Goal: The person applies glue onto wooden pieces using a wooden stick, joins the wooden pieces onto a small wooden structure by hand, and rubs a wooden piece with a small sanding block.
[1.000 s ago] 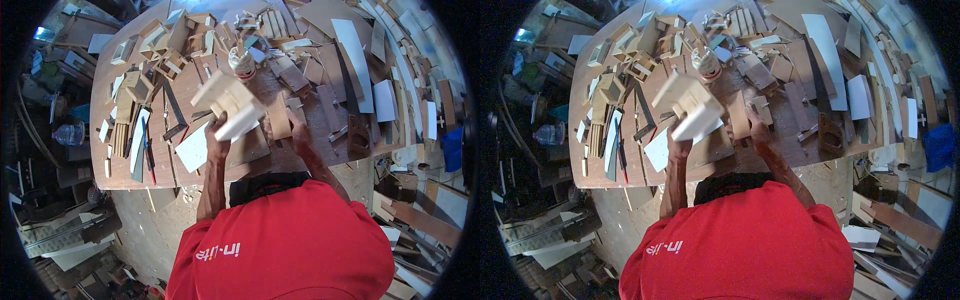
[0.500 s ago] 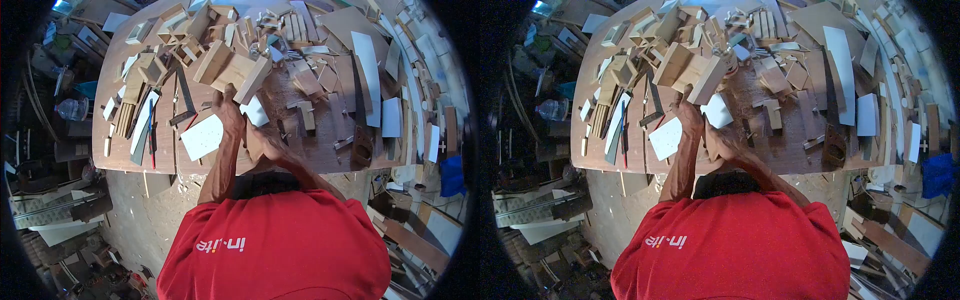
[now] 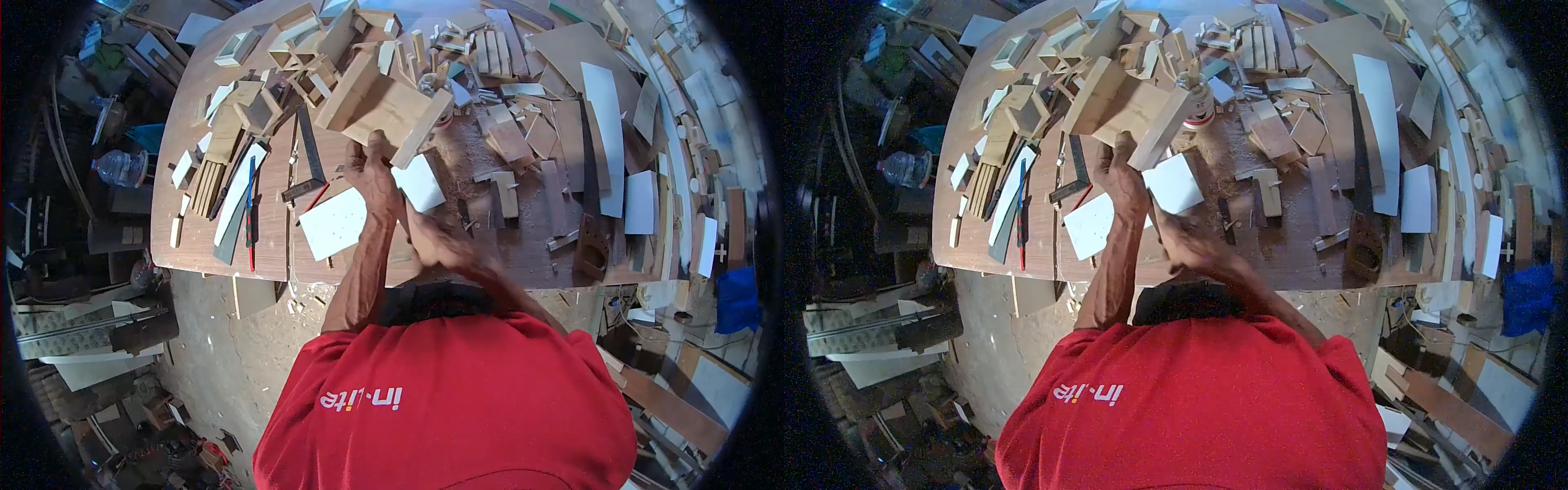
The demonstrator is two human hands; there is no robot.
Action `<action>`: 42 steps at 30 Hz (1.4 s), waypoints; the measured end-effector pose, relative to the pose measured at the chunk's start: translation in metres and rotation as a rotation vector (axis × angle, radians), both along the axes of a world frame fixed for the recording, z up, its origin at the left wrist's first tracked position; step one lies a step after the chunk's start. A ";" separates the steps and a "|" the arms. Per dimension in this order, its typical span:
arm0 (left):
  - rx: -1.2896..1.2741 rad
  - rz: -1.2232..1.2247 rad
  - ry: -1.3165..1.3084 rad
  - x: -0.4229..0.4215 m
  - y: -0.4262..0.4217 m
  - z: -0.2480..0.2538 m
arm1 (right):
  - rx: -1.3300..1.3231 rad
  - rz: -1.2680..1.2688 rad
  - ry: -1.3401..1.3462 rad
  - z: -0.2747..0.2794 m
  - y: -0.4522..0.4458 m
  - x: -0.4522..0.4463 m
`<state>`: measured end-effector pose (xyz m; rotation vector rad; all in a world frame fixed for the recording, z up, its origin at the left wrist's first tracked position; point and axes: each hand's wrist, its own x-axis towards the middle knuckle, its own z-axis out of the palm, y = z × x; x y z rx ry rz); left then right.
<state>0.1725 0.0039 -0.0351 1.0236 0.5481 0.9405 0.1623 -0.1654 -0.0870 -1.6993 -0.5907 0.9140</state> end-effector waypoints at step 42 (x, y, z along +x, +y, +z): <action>-0.033 -0.538 0.385 -0.060 -0.006 -0.026 | -0.088 -0.345 0.012 0.076 -0.026 0.072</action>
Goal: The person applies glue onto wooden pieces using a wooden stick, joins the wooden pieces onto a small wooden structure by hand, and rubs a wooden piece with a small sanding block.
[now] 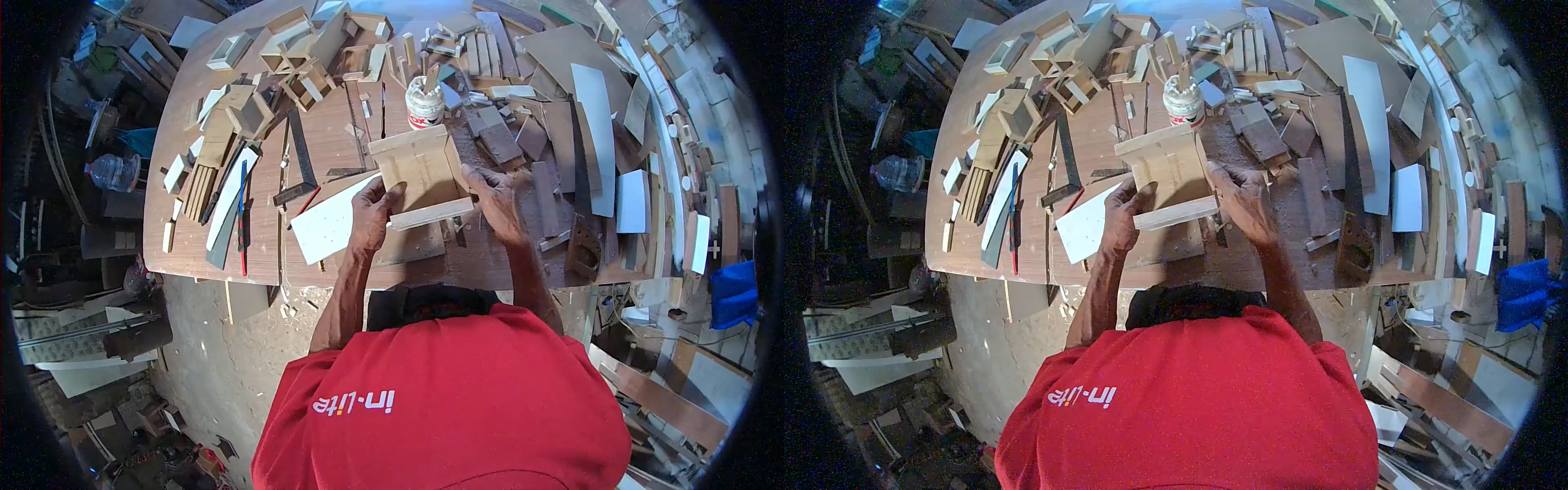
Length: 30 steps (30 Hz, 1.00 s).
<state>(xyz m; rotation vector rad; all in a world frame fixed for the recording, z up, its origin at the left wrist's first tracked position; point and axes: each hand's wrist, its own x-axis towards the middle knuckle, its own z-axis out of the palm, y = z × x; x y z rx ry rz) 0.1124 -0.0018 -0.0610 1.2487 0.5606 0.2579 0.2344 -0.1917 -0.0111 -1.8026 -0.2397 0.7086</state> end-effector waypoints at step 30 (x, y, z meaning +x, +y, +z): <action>-0.059 -0.024 0.004 -0.002 0.002 -0.011 | 0.100 -0.027 -0.066 0.005 -0.002 -0.005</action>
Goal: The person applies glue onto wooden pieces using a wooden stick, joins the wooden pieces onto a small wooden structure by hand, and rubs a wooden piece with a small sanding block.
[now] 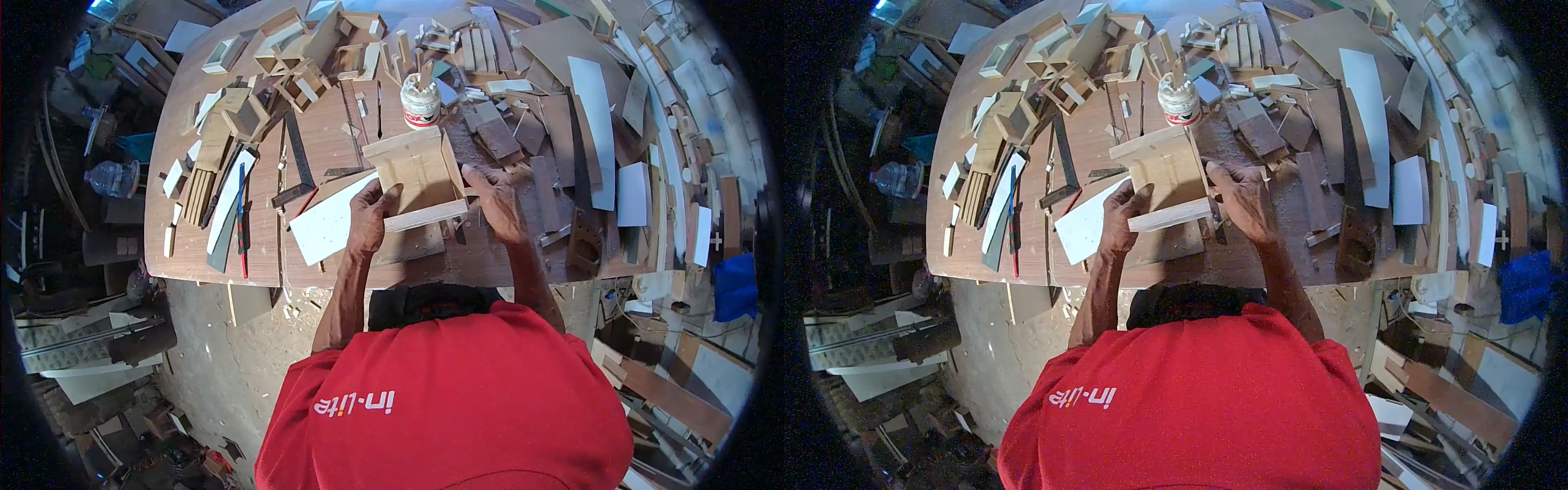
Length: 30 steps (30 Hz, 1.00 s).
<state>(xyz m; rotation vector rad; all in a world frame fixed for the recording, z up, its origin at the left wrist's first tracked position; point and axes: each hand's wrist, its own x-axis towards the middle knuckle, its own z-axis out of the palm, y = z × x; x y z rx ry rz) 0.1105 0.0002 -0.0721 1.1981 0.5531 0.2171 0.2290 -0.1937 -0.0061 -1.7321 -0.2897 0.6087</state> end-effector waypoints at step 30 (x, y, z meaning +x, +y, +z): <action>0.004 -0.001 0.002 -0.001 0.000 0.007 | -0.036 -0.024 0.099 -0.002 -0.002 -0.001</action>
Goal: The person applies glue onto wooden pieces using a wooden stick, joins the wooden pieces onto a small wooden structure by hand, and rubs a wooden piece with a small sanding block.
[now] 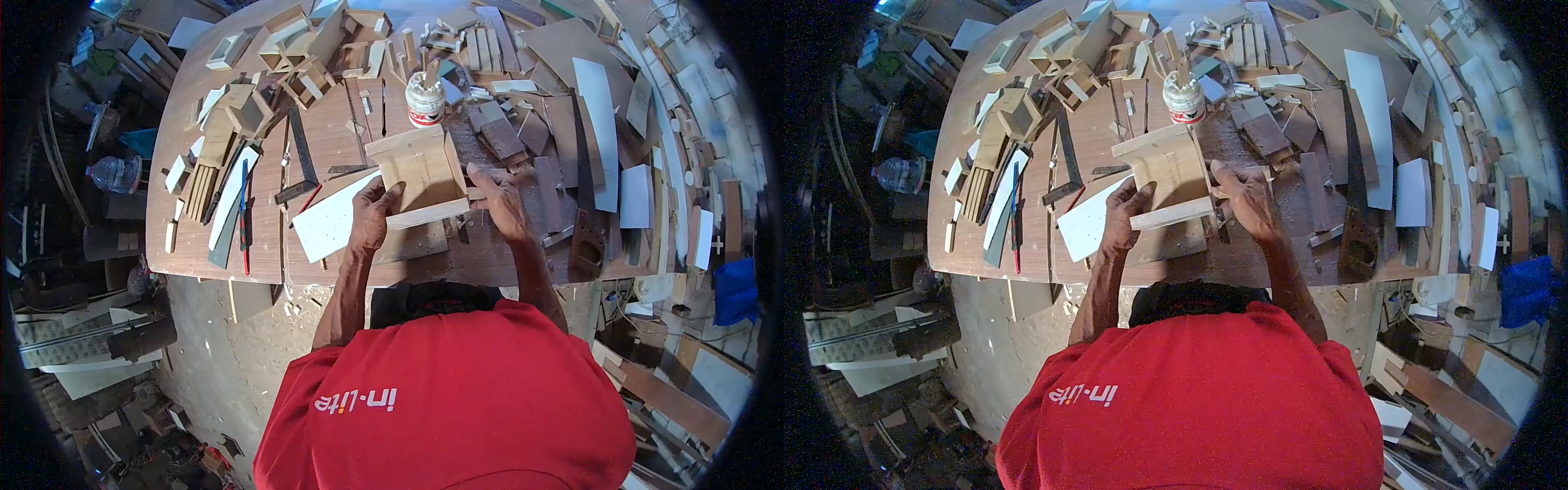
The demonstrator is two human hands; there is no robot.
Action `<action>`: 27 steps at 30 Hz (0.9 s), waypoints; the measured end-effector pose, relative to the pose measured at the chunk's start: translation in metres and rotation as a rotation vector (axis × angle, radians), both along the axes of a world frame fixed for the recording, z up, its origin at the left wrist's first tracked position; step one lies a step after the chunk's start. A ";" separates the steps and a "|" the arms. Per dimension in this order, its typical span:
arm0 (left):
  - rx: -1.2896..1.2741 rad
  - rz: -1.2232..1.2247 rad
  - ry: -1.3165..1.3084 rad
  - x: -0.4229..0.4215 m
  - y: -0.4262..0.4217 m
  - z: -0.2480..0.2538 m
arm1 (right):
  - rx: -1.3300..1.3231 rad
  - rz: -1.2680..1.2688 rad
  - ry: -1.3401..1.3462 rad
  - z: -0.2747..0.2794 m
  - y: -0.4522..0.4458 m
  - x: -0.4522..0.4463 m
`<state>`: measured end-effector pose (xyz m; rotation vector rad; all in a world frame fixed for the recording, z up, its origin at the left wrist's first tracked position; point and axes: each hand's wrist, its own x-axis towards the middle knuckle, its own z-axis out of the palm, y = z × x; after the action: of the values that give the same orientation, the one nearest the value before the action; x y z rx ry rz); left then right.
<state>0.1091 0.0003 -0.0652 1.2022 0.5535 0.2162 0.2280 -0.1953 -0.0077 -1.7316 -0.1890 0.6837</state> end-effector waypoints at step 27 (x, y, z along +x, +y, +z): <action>-0.094 0.000 -0.004 -0.010 0.008 -0.020 | 0.387 -0.306 0.113 -0.041 -0.020 0.018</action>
<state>0.0990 0.0085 -0.0856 1.1108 0.5548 0.1906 0.2462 -0.2149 -0.0487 -1.3108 0.0231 0.4800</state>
